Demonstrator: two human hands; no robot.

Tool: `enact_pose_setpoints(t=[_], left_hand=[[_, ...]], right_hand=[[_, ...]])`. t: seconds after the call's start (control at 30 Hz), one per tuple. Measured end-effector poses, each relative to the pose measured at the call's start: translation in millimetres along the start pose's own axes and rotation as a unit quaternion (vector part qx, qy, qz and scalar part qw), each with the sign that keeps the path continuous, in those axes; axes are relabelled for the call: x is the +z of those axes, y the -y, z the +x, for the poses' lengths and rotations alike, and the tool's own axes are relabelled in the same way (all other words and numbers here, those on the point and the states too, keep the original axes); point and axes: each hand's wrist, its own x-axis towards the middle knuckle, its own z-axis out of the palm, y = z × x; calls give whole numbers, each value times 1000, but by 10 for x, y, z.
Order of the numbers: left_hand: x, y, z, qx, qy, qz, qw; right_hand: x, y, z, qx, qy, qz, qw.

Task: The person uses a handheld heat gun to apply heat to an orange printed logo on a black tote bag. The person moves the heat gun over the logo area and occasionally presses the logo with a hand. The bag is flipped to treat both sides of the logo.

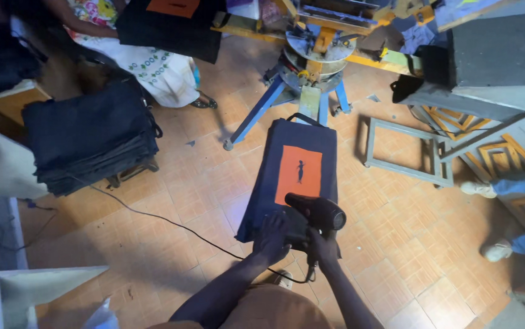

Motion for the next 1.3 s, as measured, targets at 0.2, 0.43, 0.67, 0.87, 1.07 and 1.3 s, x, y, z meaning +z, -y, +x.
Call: enact_pose_setpoints(t=[0.2,0.43,0.67,0.87,1.07,1.3], left_hand=[[-180,371,-30,18,40,35,998],[-478,354,-159,40,59,28,997],[-384,432,-197,31,54,8,998],[-426,485,-171,9,84,1,996],[-242,543,-151,-30,59,5,998],[-106,438,-173,-21,-29,11,999]], right_hand=[[433,212,-48,-106,-26,31,994],[669,929,-232,-113,-45,-66,990],[636,620,-258,-128,-35,-19,991],[319,81,-539,-90,-92,-10,992],[70,-92,-732,-102,-99,9,990],[-33,-379,-704,-85,-91,51,991]])
